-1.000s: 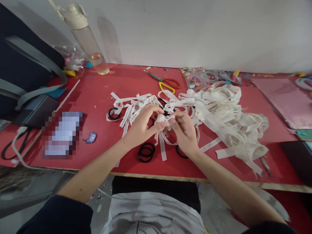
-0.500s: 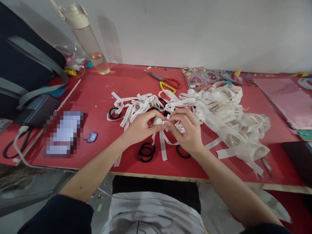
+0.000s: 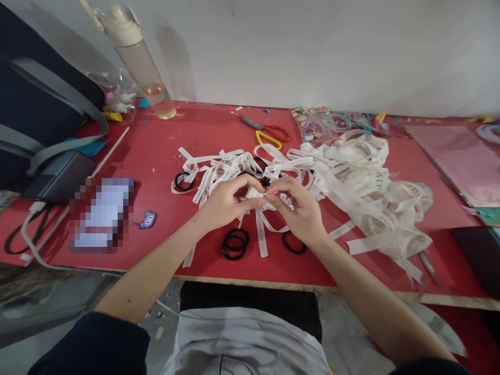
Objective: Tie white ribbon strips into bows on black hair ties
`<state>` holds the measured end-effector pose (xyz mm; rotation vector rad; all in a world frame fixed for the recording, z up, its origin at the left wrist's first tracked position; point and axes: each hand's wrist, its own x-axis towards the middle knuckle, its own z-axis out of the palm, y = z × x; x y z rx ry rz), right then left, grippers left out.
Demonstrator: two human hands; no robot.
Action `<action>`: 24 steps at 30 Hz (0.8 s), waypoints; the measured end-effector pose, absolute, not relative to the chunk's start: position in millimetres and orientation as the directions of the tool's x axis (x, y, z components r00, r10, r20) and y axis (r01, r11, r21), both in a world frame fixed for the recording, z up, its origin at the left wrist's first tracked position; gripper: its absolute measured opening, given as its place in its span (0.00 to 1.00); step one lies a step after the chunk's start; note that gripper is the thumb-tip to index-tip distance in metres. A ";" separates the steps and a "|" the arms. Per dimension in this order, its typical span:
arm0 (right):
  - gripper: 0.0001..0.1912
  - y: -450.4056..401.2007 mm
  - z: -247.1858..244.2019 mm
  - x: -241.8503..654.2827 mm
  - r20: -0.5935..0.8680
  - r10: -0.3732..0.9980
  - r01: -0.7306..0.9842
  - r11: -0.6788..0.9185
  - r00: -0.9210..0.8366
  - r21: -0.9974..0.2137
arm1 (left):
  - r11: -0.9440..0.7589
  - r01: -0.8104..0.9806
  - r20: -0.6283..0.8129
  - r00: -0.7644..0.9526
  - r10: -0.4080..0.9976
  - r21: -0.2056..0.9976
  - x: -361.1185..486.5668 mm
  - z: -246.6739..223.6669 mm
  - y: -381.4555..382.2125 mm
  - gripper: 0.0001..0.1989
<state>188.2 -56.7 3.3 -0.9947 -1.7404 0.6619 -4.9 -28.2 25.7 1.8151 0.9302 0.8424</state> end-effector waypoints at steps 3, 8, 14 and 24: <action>0.01 -57.0 1.3 186.8 0.405 0.897 0.194 0.436 -0.178 -0.879 | -0.273 0.230 0.133 0.485 0.864 0.934 -5.1 24.9 -27.7 0.14; 0.04 -58.0 1.3 184.1 0.297 0.947 0.099 0.310 -0.124 -0.946 | -0.234 0.153 0.133 0.487 0.863 0.960 -4.5 22.1 -27.3 0.14; 0.09 -58.1 1.9 181.0 0.144 0.988 -0.042 0.142 -0.049 -0.989 | -0.210 0.035 0.175 0.430 0.886 0.977 -2.9 20.2 -25.9 0.13; 0.15 -59.7 2.2 180.3 0.036 0.996 -0.025 0.034 -0.082 -0.999 | -0.259 0.182 0.183 0.353 0.918 0.948 -3.3 17.5 -24.8 0.12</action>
